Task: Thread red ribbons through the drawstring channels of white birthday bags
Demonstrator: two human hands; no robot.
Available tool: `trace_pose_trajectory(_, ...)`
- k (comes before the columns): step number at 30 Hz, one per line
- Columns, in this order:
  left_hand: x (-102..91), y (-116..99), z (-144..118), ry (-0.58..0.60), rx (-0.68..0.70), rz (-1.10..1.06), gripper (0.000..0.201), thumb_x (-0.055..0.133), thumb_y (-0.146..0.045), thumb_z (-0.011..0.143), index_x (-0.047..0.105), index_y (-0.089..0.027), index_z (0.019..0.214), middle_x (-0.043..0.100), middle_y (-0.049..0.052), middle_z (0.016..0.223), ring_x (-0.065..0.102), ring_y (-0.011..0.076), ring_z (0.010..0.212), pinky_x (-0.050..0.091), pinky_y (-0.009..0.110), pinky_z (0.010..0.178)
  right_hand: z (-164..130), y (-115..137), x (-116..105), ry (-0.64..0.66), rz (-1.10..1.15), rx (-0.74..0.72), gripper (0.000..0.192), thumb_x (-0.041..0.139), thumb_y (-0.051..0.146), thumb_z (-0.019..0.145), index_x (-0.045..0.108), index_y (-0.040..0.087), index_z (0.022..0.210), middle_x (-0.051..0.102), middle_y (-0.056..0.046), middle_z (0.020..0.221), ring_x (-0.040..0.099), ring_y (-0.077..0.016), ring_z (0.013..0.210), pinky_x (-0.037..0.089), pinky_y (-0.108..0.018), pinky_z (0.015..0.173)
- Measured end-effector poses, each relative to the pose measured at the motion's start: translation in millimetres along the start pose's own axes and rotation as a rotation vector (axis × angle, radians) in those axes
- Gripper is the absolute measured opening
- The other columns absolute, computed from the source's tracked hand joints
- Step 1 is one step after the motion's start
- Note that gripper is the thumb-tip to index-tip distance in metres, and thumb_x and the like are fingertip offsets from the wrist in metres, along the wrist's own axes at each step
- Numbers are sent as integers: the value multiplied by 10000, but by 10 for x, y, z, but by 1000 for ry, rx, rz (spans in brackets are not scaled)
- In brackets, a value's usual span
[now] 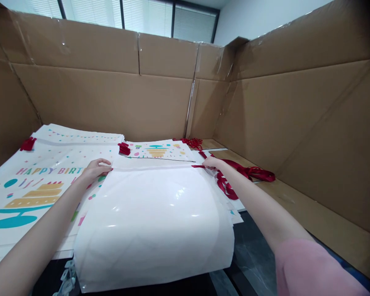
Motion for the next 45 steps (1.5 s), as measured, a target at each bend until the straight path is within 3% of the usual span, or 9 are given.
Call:
trace_pose_trajectory(3,-11,32,32,2,5,12,498,830,-346,444,608,-188,861,628,-14,615,605,143,583,463,216,541,37,-37,-14,73,-22,103,231,562,315,888,588,112,996,622,-48,876,600,-127,727,522,-284,639)
trace_pose_trajectory(7,-16,49,48,9,10,16,494,826,-352,459,608,-184,870,627,-11,625,597,140,582,462,216,539,45,-71,-61,60,27,92,211,658,266,773,579,117,901,606,-39,676,570,-137,590,462,-256,513)
trace_pose_trajectory(23,-18,53,55,10,15,19,481,827,-349,436,617,-194,839,615,-12,604,599,155,564,465,239,531,-86,-46,-116,56,241,27,392,754,348,690,616,137,990,659,-104,811,650,-179,700,509,-265,580)
trace_pose_trajectory(30,-30,64,57,11,8,32,487,821,-367,456,619,-194,864,639,-8,640,621,159,617,472,226,559,-23,-90,-57,26,323,9,340,798,219,626,626,134,905,672,-62,814,645,-131,679,495,-191,562)
trace_pose_trajectory(35,-7,1,-22,17,15,23,511,823,-385,442,618,-187,866,646,2,658,632,176,641,488,245,585,85,-128,-53,4,338,5,269,784,180,635,635,110,847,670,-71,768,647,-149,696,474,-189,537)
trace_pose_trajectory(45,16,-50,-63,5,-16,20,481,823,-361,431,620,-196,835,649,-7,624,629,166,637,481,227,580,94,-119,-97,53,393,15,155,693,184,751,634,114,876,674,-60,749,663,-147,696,498,-186,535)
Point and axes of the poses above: each hand's wrist, its own z-axis towards the middle knuckle, its own x-axis out of the palm, y = z × x, the point moved 1 cm from there along z, towards the middle knuckle
